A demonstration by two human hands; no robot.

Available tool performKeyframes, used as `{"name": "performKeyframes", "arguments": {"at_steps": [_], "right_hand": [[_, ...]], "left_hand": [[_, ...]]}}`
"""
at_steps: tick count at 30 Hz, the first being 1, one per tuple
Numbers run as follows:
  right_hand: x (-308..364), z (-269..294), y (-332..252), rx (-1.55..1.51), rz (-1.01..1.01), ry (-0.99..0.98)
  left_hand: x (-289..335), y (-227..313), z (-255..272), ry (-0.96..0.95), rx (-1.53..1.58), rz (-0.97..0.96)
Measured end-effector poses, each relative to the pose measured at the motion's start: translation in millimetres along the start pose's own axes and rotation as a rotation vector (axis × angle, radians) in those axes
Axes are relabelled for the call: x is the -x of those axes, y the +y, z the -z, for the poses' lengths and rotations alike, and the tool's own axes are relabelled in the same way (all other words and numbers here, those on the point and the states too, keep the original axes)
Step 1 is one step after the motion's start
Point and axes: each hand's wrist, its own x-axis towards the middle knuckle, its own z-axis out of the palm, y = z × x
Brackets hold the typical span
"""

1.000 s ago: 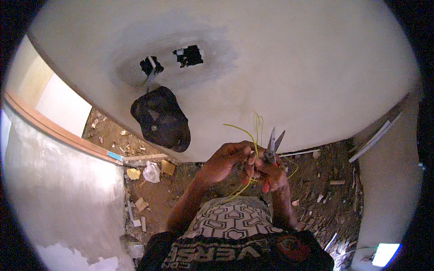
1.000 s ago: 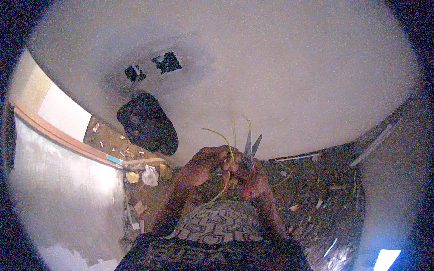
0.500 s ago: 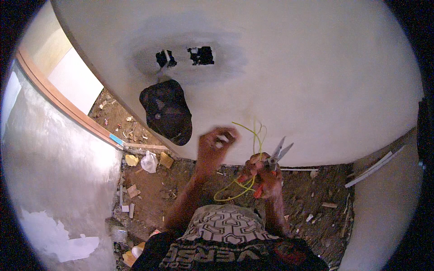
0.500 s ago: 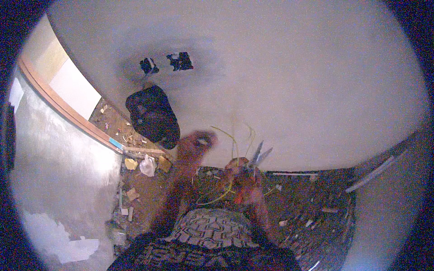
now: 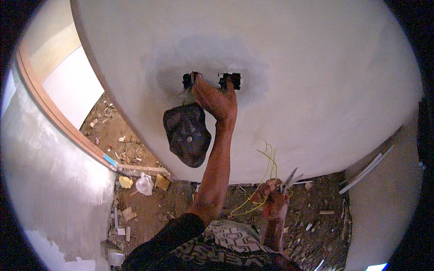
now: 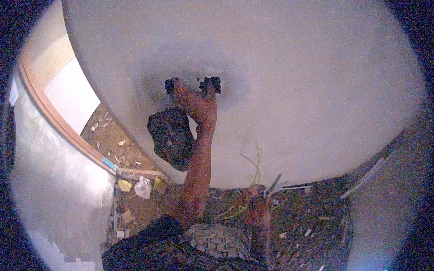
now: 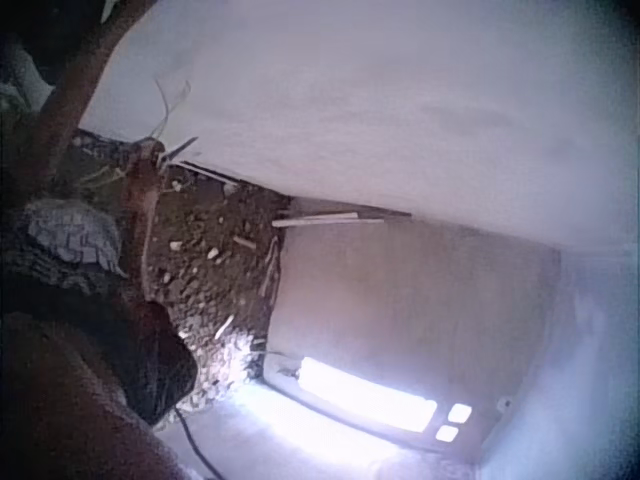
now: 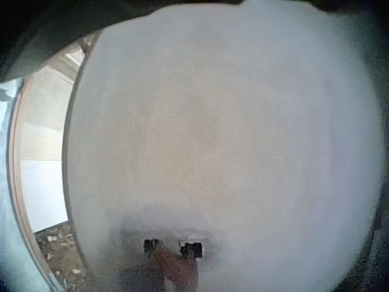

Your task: The person uses pliers to strip the insulation from electrical wires and feeds them into holes in the ceiling. They repeatedly pull, cut, and insert wires into the ceiling openings while working in a cluttered room.

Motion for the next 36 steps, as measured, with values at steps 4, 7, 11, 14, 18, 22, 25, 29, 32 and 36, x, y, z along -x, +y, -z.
{"name": "performKeyframes", "arguments": {"at_steps": [4, 7, 11, 14, 18, 22, 25, 29, 32, 36], "right_hand": [[22, 13, 14, -0.187, -0.058, 0.072], [27, 34, 30, 0.003, -0.029, 0.261], [16, -3, 13, -0.162, -0.074, 0.179], [-4, -29, -4, -0.034, -0.033, 0.192], [-26, -15, -18, 0.119, -0.105, 0.077], [-43, -6, -36, -0.055, -0.195, -0.082], [-49, 28, -39, -0.196, -0.313, 0.210], [-62, 30, -49, -0.277, -0.342, 0.073], [-66, 26, -54, -0.001, -0.268, 0.010], [-73, 2, -52, 0.000, -0.270, -0.113]], "left_hand": [[-2, -6, 2, -0.027, -0.028, 0.086], [-3, -25, -8, -0.035, 0.212, 0.119], [-1, -36, -17, 0.119, 0.140, -0.011], [1, -28, -12, 0.126, 0.001, -0.082], [4, -36, -18, 0.155, 0.033, -0.103], [0, -32, -16, 0.176, 0.050, -0.123], [0, -29, -17, 0.208, 0.076, -0.153], [-3, -17, -13, 0.202, 0.070, -0.105], [-5, -17, -12, 0.213, 0.064, -0.130], [-7, -15, -8, 0.147, 0.082, -0.073]]}}
